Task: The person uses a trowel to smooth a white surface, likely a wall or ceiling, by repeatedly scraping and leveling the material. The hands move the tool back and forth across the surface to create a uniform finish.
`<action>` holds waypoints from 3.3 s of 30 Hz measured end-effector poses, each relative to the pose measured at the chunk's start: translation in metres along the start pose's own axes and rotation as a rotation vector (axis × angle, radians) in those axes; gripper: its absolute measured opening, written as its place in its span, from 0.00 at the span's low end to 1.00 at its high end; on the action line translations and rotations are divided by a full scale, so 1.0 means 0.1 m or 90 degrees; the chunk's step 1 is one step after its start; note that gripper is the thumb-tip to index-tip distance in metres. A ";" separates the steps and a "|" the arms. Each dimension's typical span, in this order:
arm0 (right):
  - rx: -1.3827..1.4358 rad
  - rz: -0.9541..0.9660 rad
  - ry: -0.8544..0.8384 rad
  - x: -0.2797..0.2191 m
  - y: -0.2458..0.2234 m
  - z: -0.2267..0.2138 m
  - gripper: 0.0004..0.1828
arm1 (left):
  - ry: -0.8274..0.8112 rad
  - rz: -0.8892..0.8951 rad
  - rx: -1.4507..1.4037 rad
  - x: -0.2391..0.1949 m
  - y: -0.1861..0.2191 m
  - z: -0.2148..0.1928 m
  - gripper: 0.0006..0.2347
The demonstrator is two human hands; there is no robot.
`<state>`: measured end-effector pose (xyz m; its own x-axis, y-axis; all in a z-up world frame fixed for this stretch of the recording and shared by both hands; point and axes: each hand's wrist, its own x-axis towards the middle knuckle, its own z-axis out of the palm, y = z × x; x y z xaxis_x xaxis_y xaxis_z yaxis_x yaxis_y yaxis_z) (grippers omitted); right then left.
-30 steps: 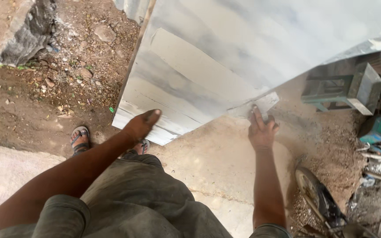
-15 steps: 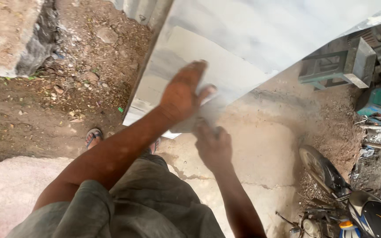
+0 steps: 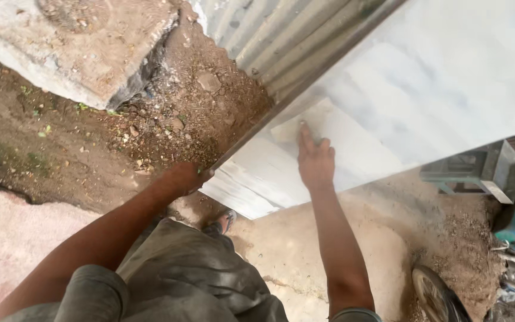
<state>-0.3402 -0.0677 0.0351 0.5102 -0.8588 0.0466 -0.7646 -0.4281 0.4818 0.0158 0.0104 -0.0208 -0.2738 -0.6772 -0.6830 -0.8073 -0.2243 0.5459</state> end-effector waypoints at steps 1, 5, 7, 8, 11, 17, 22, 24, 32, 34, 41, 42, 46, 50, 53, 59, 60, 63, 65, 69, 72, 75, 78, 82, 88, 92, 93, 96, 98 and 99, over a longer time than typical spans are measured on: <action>-0.019 -0.008 -0.017 0.01 0.00 -0.04 0.30 | -0.006 0.019 0.040 -0.03 -0.12 0.12 0.30; -0.070 0.012 -0.028 0.24 -0.04 -0.14 0.33 | -0.030 0.004 -0.022 0.02 -0.39 0.35 0.29; -0.053 0.045 -0.030 0.38 -0.09 -0.16 0.31 | -0.049 0.012 -0.014 0.10 -0.37 0.43 0.29; -0.031 0.053 -0.062 0.47 -0.14 -0.14 0.33 | -0.070 0.004 -0.017 0.15 -0.30 0.49 0.29; 0.083 0.174 -0.135 0.37 -0.18 0.01 0.34 | -0.144 0.045 0.001 0.36 0.01 0.81 0.29; -0.042 0.208 -0.158 -0.41 0.35 0.30 0.29 | -0.181 0.208 0.046 0.86 0.27 1.17 0.27; -0.110 0.236 -0.140 -1.35 1.05 0.58 0.27 | -0.201 0.181 0.086 1.26 0.28 1.45 0.35; -0.125 0.257 -0.173 -1.68 1.24 0.73 0.27 | -0.216 0.152 0.069 1.31 0.31 1.64 0.33; -0.043 0.418 -0.377 -2.60 2.27 1.03 0.32 | -0.229 0.157 0.015 1.15 1.03 1.76 0.32; 0.029 0.414 -0.369 -2.63 2.35 0.81 0.38 | -0.161 0.228 -0.143 0.96 1.37 1.57 0.32; 0.485 0.199 0.297 -2.18 1.43 -0.41 0.39 | -0.424 0.264 -0.872 0.30 3.00 1.08 0.44; 0.479 0.197 0.332 -2.04 1.29 -0.57 0.41 | -0.496 0.271 -0.993 0.22 3.12 1.01 0.46; 0.421 0.101 0.381 -1.57 0.90 -1.02 0.44 | -0.606 0.339 -1.115 -0.04 3.10 0.70 0.43; 0.453 0.028 0.318 -1.22 0.54 -1.22 0.41 | -0.591 0.352 -1.211 -0.21 2.71 0.36 0.35; 0.523 -0.054 0.315 -0.99 0.10 -1.16 0.35 | -0.425 0.444 -1.223 -0.22 2.32 0.01 0.37; 0.470 -0.050 0.133 -0.70 -0.63 -0.91 0.26 | -0.213 0.631 -1.063 -0.27 1.83 -1.06 0.40; 0.517 -0.027 0.109 -0.72 -0.74 -0.92 0.29 | -0.169 0.631 -0.932 -0.36 1.76 -1.15 0.41; 0.919 0.188 0.022 -0.78 -0.87 -0.93 0.36 | 0.007 0.536 -0.405 -0.61 1.58 -1.22 0.44; 1.205 0.282 -0.037 -0.97 -0.91 -0.98 0.39 | -0.119 0.515 -0.313 -0.67 1.54 -1.06 0.40; 1.702 0.252 -0.125 -1.12 -1.02 -1.07 0.39 | -0.304 0.394 -0.389 -0.56 1.49 -0.70 0.39; 1.894 0.319 -0.251 -1.05 -1.23 -1.11 0.40 | -0.284 0.440 -0.475 -0.40 1.32 -0.58 0.41; 1.937 0.333 -0.245 -0.97 -1.45 -1.15 0.39 | -0.216 0.362 -0.470 -0.15 0.99 -0.66 0.43; 1.952 0.361 -0.033 -0.71 -1.37 -1.01 0.38 | -0.097 0.162 -0.346 -0.02 0.56 -0.79 0.39; 1.928 0.383 0.184 -0.49 -1.18 -0.86 0.36 | -0.192 0.027 -0.452 -0.27 0.32 -0.38 0.20; 1.801 0.302 0.064 -0.18 -1.25 -0.32 0.25 | -0.182 0.225 -0.969 -0.27 0.70 -0.09 0.22; 0.980 0.221 -0.151 0.22 -0.98 -0.01 0.29 | -0.027 0.140 -0.934 -0.42 0.25 -0.33 0.15; 0.780 0.168 -0.175 0.48 -0.91 0.00 0.30 | 0.040 0.150 -0.944 -0.50 0.10 -0.34 0.15; 0.323 -0.012 -0.117 1.38 -0.48 -0.10 0.24 | 0.183 0.103 -0.920 -0.72 -0.20 -0.21 0.14; 0.014 -0.082 -0.231 1.84 -0.24 -0.14 0.31 | 0.230 0.080 -0.922 -0.81 -0.27 -0.05 0.15; -0.101 -0.089 -0.356 1.90 -0.14 -0.13 0.35 | 0.237 0.087 -0.939 -0.86 -0.30 0.05 0.15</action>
<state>-0.2278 -0.2208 0.0483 0.2840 -0.8341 -0.4729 -0.6155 -0.5368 0.5771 0.0606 0.0794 0.0193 0.0236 -0.8315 -0.5550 0.4993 -0.4712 0.7271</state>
